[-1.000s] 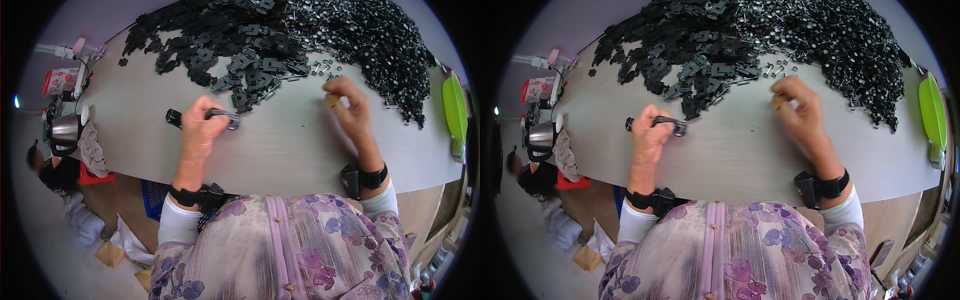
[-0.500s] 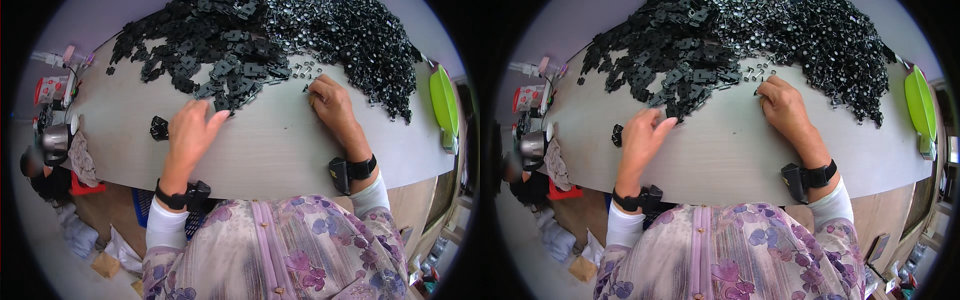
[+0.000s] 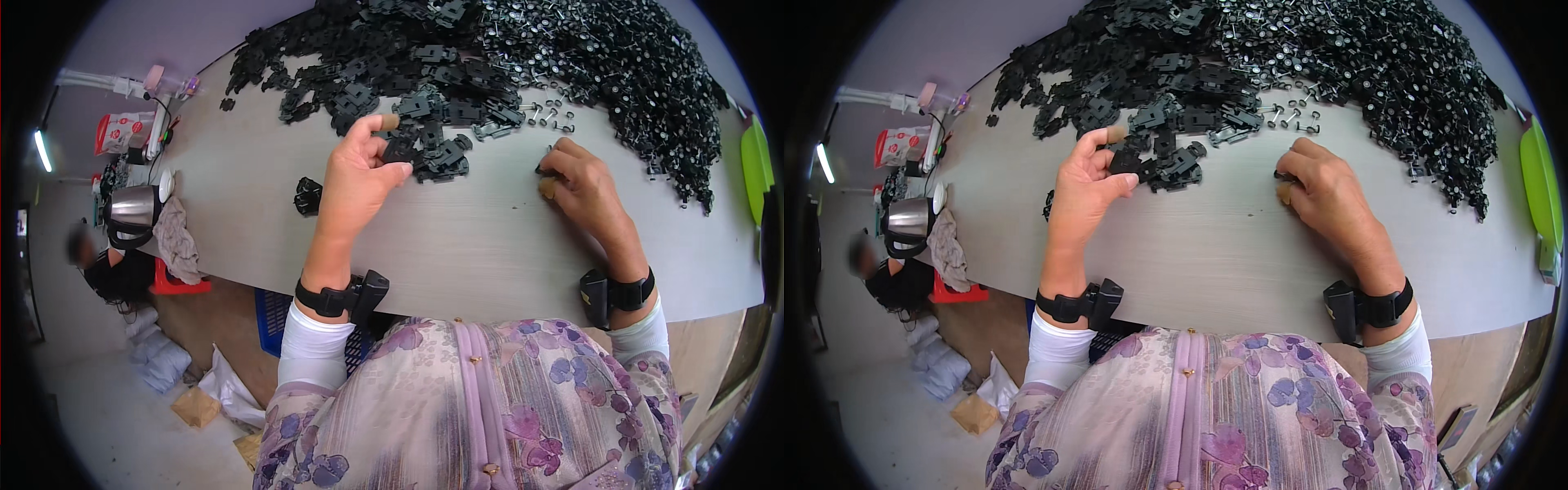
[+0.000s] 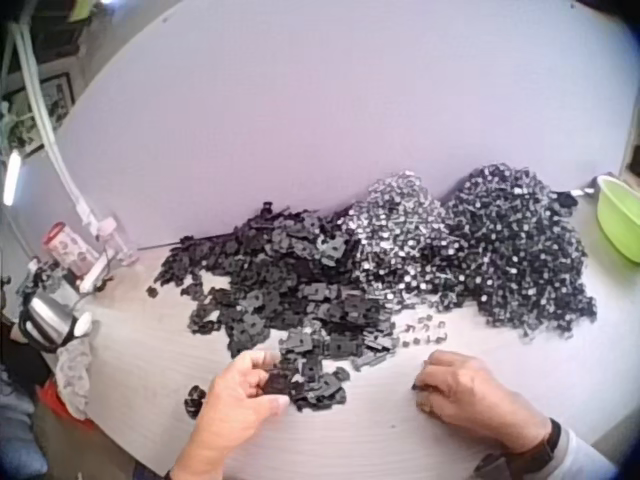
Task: Assembling small black plastic components by hand at a workstation.
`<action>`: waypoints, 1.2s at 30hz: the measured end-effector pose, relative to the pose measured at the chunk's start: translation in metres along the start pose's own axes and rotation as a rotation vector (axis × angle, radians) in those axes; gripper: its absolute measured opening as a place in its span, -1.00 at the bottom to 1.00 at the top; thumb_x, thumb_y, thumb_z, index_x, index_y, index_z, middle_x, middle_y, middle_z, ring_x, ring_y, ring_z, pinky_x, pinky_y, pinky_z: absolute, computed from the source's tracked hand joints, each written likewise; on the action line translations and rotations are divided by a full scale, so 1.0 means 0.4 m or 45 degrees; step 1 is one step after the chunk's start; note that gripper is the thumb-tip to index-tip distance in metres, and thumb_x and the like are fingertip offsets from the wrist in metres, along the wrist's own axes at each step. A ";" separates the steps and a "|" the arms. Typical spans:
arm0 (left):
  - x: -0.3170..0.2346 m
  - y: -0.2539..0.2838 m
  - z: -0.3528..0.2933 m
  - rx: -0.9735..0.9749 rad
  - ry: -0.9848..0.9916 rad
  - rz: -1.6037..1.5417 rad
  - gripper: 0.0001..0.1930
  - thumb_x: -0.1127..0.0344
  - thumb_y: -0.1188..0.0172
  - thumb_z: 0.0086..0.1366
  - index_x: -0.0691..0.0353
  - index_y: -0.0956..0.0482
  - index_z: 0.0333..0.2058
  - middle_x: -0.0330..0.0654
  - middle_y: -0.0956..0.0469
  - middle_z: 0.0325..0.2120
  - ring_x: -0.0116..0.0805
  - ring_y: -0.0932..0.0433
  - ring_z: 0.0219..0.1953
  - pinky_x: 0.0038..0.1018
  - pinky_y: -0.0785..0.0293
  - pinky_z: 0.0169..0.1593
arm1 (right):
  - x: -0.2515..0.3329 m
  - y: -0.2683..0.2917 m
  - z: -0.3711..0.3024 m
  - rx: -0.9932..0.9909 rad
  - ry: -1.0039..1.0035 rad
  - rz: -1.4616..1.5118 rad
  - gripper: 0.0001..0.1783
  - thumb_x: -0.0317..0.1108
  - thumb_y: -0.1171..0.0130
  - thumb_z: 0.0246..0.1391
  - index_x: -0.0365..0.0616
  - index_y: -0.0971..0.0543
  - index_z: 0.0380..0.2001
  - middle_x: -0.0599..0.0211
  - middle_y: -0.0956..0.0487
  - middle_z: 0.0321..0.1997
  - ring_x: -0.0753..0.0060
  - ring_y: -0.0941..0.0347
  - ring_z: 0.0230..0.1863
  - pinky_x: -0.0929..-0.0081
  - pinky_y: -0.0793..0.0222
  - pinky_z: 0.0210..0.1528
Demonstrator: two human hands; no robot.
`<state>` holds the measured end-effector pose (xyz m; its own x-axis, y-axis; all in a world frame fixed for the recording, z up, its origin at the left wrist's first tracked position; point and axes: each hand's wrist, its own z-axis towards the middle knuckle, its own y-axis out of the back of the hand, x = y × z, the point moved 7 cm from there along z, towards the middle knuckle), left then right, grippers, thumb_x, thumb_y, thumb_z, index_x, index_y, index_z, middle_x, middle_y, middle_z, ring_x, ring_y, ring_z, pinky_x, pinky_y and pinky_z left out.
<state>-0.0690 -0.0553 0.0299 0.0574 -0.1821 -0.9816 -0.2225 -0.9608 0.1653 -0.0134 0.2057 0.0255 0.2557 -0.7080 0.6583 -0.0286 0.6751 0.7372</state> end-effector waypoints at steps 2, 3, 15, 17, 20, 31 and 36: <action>-0.004 -0.035 0.004 0.129 0.058 -0.147 -0.57 0.63 -0.22 0.03 0.39 -0.46 -0.06 -0.20 -0.56 -0.41 -0.50 -0.51 -0.47 -0.55 -0.49 -0.38 | 0.017 -0.002 0.001 -0.038 0.092 0.000 -0.77 -0.65 -0.16 -0.21 -0.29 -0.52 -0.37 0.17 -0.45 -0.36 0.06 -0.44 -0.30 0.28 -0.37 -0.27; -0.001 -0.066 0.005 0.255 0.117 -0.294 -0.52 0.64 -0.21 0.04 0.40 -0.44 0.01 -0.16 -0.57 -0.35 -0.48 -0.53 -0.46 -0.52 -0.52 -0.37 | 0.028 0.001 -0.001 -0.071 0.186 -0.001 -0.74 -0.65 -0.17 -0.21 -0.29 -0.51 -0.33 0.17 -0.45 -0.34 0.07 -0.45 -0.32 0.32 -0.38 -0.28; 0.088 -0.269 0.005 0.655 0.439 -0.559 -0.79 0.46 -0.26 0.18 0.37 -0.51 -0.21 -0.17 -0.58 -0.45 -0.55 -0.53 -0.57 -0.59 -0.53 -0.48 | 0.018 -0.002 0.007 0.045 0.070 0.075 -0.75 -0.67 -0.13 -0.18 -0.33 -0.53 -0.32 0.14 -0.48 -0.30 0.00 -0.47 -0.24 0.24 -0.39 -0.21; 0.090 -0.272 0.006 0.616 0.436 -0.568 -0.80 0.48 -0.27 0.16 0.37 -0.52 -0.24 -0.17 -0.57 -0.50 -0.55 -0.52 -0.61 -0.61 -0.51 -0.53 | 0.018 -0.010 0.009 0.045 0.212 0.051 -0.74 -0.67 -0.14 -0.19 -0.33 -0.53 -0.32 0.14 -0.48 -0.26 0.02 -0.48 -0.24 0.24 -0.40 -0.21; 0.086 -0.271 0.004 0.610 0.425 -0.566 -0.79 0.49 -0.27 0.13 0.39 -0.50 -0.25 -0.20 -0.56 -0.51 -0.55 -0.52 -0.60 -0.61 -0.51 -0.54 | 0.006 -0.014 0.009 0.097 0.213 0.035 -0.75 -0.67 -0.14 -0.18 -0.32 -0.52 -0.32 0.14 -0.48 -0.25 0.02 -0.48 -0.28 0.23 -0.40 -0.24; 0.093 -0.263 0.001 0.601 0.425 -0.527 -0.82 0.47 -0.26 0.16 0.31 -0.50 -0.26 -0.21 -0.57 -0.51 -0.61 -0.45 -0.65 -0.68 -0.33 -0.59 | 0.022 -0.013 0.004 0.113 0.013 0.032 -0.72 -0.63 -0.16 -0.17 -0.27 -0.53 -0.27 0.12 -0.49 -0.30 -0.01 -0.49 -0.35 0.21 -0.40 -0.30; 0.088 -0.260 0.004 0.602 0.423 -0.532 -0.83 0.47 -0.25 0.16 0.30 -0.50 -0.27 -0.21 -0.57 -0.51 -0.62 -0.44 -0.66 -0.68 -0.31 -0.61 | 0.034 -0.019 0.003 0.102 0.162 0.061 -0.62 -0.68 -0.10 -0.24 -0.27 -0.51 -0.22 0.16 -0.47 -0.29 0.06 -0.46 -0.40 0.32 -0.38 -0.34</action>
<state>-0.0455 0.0387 -0.0221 0.5070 0.0548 -0.8602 -0.5112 -0.7844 -0.3513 -0.0110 0.1906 0.0292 0.3721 -0.6400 0.6723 -0.1198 0.6851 0.7185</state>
